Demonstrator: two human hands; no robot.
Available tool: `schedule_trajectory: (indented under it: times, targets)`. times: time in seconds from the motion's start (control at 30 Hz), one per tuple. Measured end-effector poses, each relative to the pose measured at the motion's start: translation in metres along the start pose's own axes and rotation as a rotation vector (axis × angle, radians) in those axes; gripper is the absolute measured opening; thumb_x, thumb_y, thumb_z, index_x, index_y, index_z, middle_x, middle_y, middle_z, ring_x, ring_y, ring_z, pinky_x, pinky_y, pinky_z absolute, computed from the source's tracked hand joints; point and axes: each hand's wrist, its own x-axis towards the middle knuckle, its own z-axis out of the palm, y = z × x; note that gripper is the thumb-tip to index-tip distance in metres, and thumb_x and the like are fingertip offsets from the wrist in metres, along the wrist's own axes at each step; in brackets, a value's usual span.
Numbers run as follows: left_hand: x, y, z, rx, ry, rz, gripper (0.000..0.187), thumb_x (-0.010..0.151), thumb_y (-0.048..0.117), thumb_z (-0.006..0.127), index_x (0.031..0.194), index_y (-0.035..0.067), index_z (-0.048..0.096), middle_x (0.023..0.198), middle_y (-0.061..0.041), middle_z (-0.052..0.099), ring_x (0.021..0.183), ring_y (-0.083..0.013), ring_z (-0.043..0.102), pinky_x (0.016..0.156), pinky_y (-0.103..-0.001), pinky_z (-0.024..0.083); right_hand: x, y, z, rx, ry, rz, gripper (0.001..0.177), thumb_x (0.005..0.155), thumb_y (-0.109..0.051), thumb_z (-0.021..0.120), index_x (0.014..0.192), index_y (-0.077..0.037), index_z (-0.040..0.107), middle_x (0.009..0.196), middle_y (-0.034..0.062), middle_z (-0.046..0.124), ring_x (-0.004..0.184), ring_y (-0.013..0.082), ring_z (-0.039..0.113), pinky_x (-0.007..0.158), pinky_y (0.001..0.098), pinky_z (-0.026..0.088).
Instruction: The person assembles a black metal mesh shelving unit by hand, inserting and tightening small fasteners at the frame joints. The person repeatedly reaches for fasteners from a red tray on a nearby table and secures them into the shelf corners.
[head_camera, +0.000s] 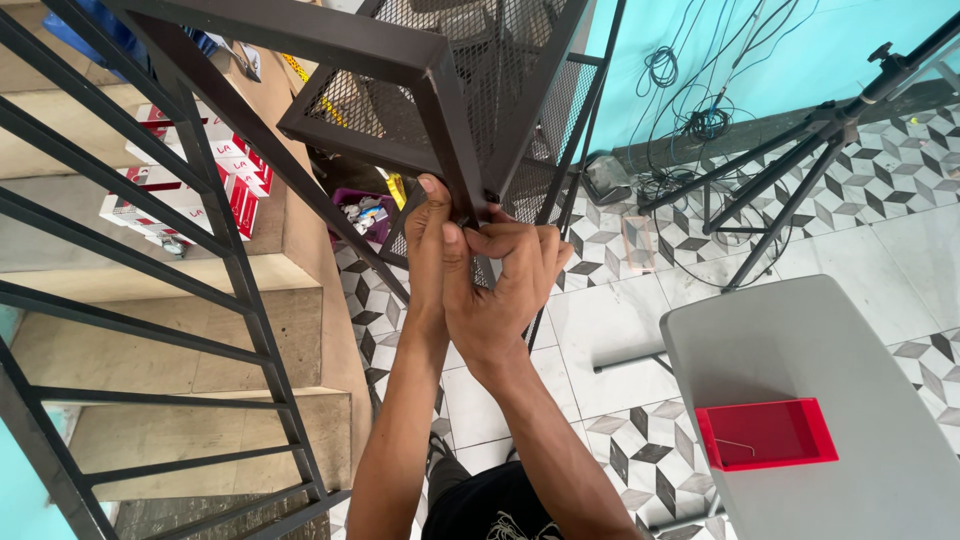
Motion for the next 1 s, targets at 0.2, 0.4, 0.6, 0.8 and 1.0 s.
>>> schedule_trajectory:
  times: [0.2,0.4,0.6,0.8,1.0]
  targets:
    - [0.001,0.001,0.001,0.036,0.026,-0.022,0.064,0.103,0.06,0.045,0.082,0.005,0.07,0.075,-0.005,0.069,0.067,-0.0131,0.063,0.066,-0.029,0.051,-0.001,0.004,0.005,0.04,0.035,-0.009,0.024,0.095,-0.018,0.081,0.096,-0.007,0.06,0.094,0.0019,0.066,0.089,0.0163,0.056,0.091,0.0352,0.038]
    - [0.001,0.0,-0.003,0.01,0.002,-0.012,0.061,0.105,0.055,0.044,0.086,0.004,0.071,0.08,-0.004,0.07,0.072,-0.0112,0.064,0.069,-0.027,0.051,0.003,0.009,-0.007,0.004,0.011,-0.114,0.017,0.09,-0.012,0.084,0.099,-0.009,0.07,0.099,0.0027,0.069,0.09,0.0174,0.058,0.088,0.034,0.037]
    - [0.001,-0.002,-0.002,-0.051,0.023,-0.02,0.056,0.106,0.052,0.047,0.089,0.004,0.07,0.081,-0.004,0.069,0.075,-0.0116,0.064,0.071,-0.027,0.052,0.002,0.007,-0.004,0.046,-0.006,-0.031,0.019,0.09,-0.012,0.085,0.096,-0.009,0.066,0.1,0.0032,0.068,0.093,0.0178,0.059,0.091,0.035,0.036]
    - [-0.002,-0.001,-0.004,-0.032,-0.02,0.01,0.056,0.106,0.053,0.048,0.092,0.004,0.071,0.085,-0.004,0.069,0.079,-0.0114,0.064,0.076,-0.026,0.052,0.001,0.009,-0.006,-0.02,-0.014,-0.059,0.023,0.088,-0.019,0.085,0.096,-0.009,0.066,0.1,0.0032,0.068,0.092,0.0184,0.058,0.091,0.0371,0.034]
    - [0.0,-0.007,-0.013,-0.127,-0.104,-0.011,0.051,0.113,0.049,0.046,0.102,0.004,0.069,0.091,0.0,0.064,0.082,-0.0076,0.057,0.074,-0.025,0.046,0.0,0.017,-0.008,-0.062,-0.003,-0.126,0.026,0.092,-0.018,0.084,0.105,-0.006,0.065,0.104,0.0047,0.07,0.092,0.0176,0.059,0.091,0.0367,0.033]
